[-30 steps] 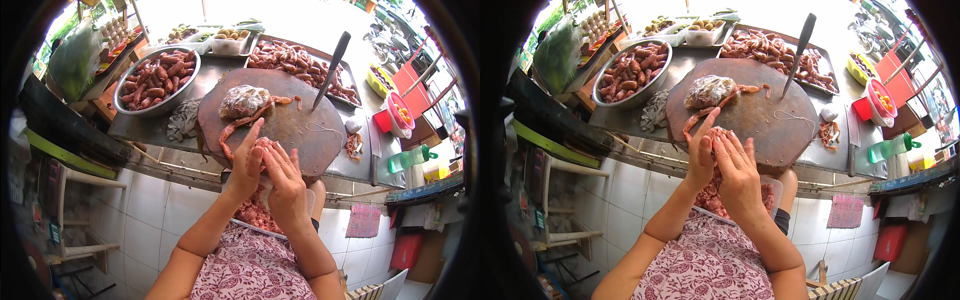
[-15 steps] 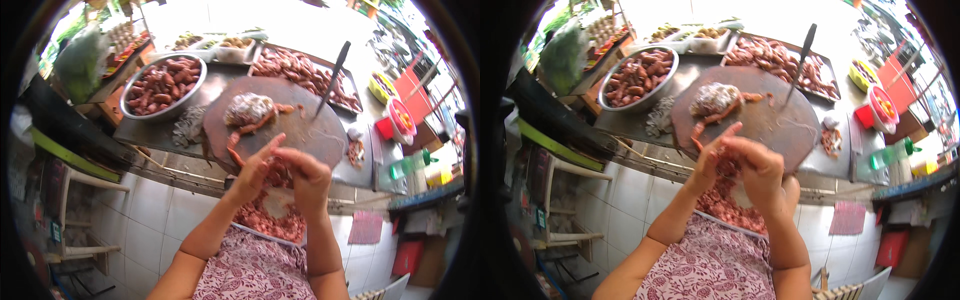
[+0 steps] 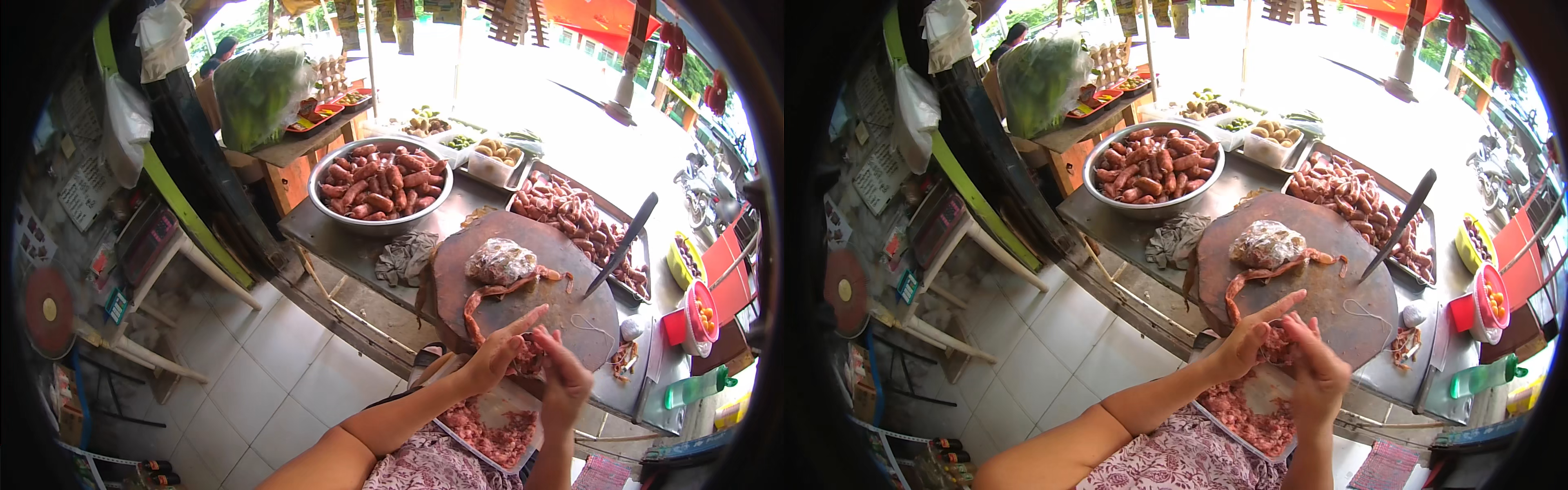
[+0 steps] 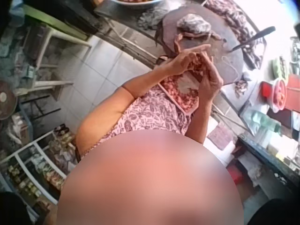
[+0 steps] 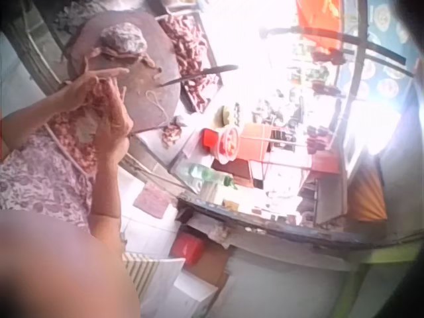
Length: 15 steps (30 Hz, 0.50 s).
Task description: The person fills sausage casings with ground meat using a metal funnel, ties off sections with string, and places the finished links on a tray. The person also handles a plastic bag and adjusts the casing during stuffing.
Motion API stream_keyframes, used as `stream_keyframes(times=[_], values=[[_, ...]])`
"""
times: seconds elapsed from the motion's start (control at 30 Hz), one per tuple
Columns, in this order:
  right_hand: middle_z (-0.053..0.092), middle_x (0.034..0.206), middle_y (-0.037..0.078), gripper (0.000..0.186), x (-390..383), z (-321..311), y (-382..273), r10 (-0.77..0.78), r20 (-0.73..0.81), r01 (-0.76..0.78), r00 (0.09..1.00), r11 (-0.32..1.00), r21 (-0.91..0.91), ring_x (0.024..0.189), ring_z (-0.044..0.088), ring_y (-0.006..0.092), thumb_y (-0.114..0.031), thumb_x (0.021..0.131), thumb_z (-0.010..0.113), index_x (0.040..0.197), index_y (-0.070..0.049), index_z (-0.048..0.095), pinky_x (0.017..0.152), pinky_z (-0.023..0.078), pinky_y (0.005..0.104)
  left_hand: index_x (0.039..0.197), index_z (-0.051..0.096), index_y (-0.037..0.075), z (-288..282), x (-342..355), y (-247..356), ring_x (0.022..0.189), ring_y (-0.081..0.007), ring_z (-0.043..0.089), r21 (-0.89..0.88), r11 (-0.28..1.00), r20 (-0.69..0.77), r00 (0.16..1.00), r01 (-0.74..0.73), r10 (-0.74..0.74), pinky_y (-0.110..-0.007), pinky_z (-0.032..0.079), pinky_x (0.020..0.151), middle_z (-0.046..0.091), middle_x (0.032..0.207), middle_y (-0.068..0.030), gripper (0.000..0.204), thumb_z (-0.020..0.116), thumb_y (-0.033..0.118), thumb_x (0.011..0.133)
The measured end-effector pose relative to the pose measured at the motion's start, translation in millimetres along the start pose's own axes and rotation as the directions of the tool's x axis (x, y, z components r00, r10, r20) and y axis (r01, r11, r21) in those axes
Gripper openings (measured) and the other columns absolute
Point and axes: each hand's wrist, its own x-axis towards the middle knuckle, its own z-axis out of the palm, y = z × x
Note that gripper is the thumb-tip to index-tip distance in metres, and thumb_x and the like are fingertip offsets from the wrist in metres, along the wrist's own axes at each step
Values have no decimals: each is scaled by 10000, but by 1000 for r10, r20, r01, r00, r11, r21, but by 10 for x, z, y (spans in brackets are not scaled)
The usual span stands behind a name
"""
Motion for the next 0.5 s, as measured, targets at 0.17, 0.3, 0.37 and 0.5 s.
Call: stream_keyframes(times=[0.17,0.3,0.37,0.5], values=[[688,1245,170,364,-111,180,166,-221,84,236,972,926,-296,1280,596,320,67,870,565,1205,1,690,1155,381,476,1523,389,18,-11,-65,-25,856,-78,592,-144,971,-77,976,193,-206,-196,487,673,656,1032,-46,842,366,680,1003],[631,1335,175,475,-199,93,235,-345,198,398,917,804,-441,1309,565,320,83,817,581,1283,6,632,1125,432,487,1495,425,23,-67,-72,-32,561,-10,466,-217,939,-35,959,266,-280,-167,297,436,628,807,21,783,331,643,1026],[620,1343,185,477,-260,18,216,-308,226,382,924,772,-509,1319,553,319,84,806,592,1277,16,630,1121,444,482,1487,439,20,-52,-73,-27,561,-9,473,-260,911,-35,940,321,-341,-155,295,430,622,794,25,799,377,654,1004],[692,1211,182,377,-388,-129,112,-349,154,379,924,795,-474,1218,633,322,80,814,611,1179,18,678,1054,515,448,1485,444,11,-62,-67,-9,625,-32,527,-107,948,-65,950,299,-307,-157,390,494,640,840,16,826,371,672,994]])
